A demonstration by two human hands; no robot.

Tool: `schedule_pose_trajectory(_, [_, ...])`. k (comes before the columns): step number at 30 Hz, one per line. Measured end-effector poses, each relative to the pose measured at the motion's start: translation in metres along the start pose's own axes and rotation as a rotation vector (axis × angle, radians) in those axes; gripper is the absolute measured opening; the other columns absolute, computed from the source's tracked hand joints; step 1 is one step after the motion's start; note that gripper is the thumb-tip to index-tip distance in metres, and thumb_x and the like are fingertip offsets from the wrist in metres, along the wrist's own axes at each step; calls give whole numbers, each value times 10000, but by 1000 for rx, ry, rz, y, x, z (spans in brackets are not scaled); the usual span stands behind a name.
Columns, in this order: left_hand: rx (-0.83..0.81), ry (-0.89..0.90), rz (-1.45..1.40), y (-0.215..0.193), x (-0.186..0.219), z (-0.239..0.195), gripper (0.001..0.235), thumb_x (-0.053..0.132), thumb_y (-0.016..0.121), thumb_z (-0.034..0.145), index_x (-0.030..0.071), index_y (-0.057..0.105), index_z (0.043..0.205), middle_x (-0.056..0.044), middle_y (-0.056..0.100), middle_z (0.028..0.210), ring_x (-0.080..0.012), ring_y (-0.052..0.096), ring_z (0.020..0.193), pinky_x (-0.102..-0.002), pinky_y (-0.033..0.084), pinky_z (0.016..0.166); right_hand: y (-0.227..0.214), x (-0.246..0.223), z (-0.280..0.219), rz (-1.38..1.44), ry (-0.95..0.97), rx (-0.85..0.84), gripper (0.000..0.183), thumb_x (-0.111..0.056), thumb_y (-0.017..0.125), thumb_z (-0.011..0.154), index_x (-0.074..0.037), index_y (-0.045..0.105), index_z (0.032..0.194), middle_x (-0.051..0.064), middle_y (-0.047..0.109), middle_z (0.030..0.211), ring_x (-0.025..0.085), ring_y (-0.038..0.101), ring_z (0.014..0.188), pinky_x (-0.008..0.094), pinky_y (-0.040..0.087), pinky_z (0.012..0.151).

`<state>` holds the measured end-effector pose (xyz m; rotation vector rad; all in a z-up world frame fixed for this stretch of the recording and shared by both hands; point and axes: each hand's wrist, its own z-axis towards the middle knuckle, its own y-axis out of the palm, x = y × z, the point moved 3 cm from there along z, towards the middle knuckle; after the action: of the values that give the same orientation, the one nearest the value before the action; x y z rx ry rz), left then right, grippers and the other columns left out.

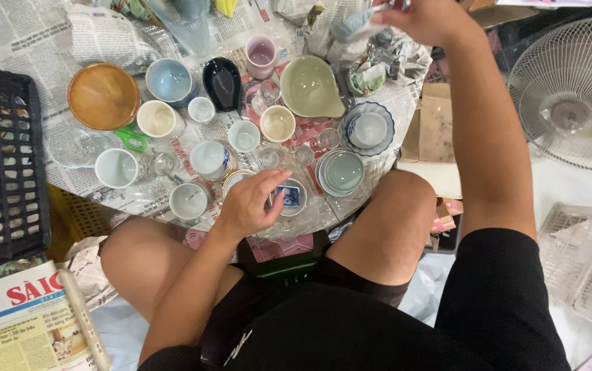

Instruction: The person wraps small ceramic cups with newspaper and plastic wrap. They pick up a cup, fold newspaper around it, and secure it with plastic wrap, repeating the process for multiple cups.

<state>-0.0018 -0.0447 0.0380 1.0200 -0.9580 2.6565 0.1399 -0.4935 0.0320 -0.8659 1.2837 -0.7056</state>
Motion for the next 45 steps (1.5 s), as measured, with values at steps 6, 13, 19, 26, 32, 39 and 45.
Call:
schedule_pose_trajectory(6, [-37,-235,-166,1,-7,-8,458,26,729,899,54,595,1336,-119,723,1174,-198,735,851,-306,579,679,-15,-80,-39,135,-128,239,159,-131,794,1096,-12,695,1133,60,690,949,148,624,814,310,515,750])
schedule_pose_trajectory(13, [197,-461,-1142,3,-35,-33,985,556,710,924,70,249,1645,-110,505,1559,-199,551,1417,-420,514,1142,60,-287,-124,63,-581,394,369,21,836,730,-144,703,1032,12,715,1056,235,676,988,402,462,856])
schedule_pose_trajectory(19, [395,-329,-1475,-22,-10,-24,1116,632,716,844,93,171,1655,-127,463,1570,-277,542,1435,-445,429,1235,113,-333,-135,191,-738,312,398,-321,934,769,-173,729,1076,21,666,1150,247,578,1034,413,421,902])
schedule_pose_trajectory(26, [114,-495,-1312,-12,-24,-21,1073,648,670,882,30,267,1661,-150,490,1528,-263,540,1341,-445,447,1158,127,-302,-124,179,-273,197,767,-510,841,702,-33,687,1283,200,403,1483,405,353,1338,527,245,1133])
schedule_pose_trajectory(32, [56,-520,-1220,-7,-24,-25,1035,678,616,918,12,282,1636,-172,507,1537,-251,544,1412,-406,433,1222,146,-288,-130,243,-250,212,308,-250,877,880,-189,691,1119,142,441,1493,330,406,1351,454,337,1173])
schedule_pose_trajectory(39, [321,-572,-1357,18,-65,-55,910,684,425,974,-19,379,1550,-192,545,1509,-288,588,1353,-435,473,1170,148,-286,-140,571,-434,272,165,-87,730,973,-105,585,1050,113,655,1302,332,629,1288,459,455,1079])
schedule_pose_trajectory(45, [453,-604,-1459,39,-96,-94,759,616,391,1086,-60,452,1425,-235,606,1356,-327,624,1241,-477,490,1106,152,-299,-150,350,-800,283,211,-257,768,954,-101,651,1033,68,714,1201,309,702,1082,434,483,891])
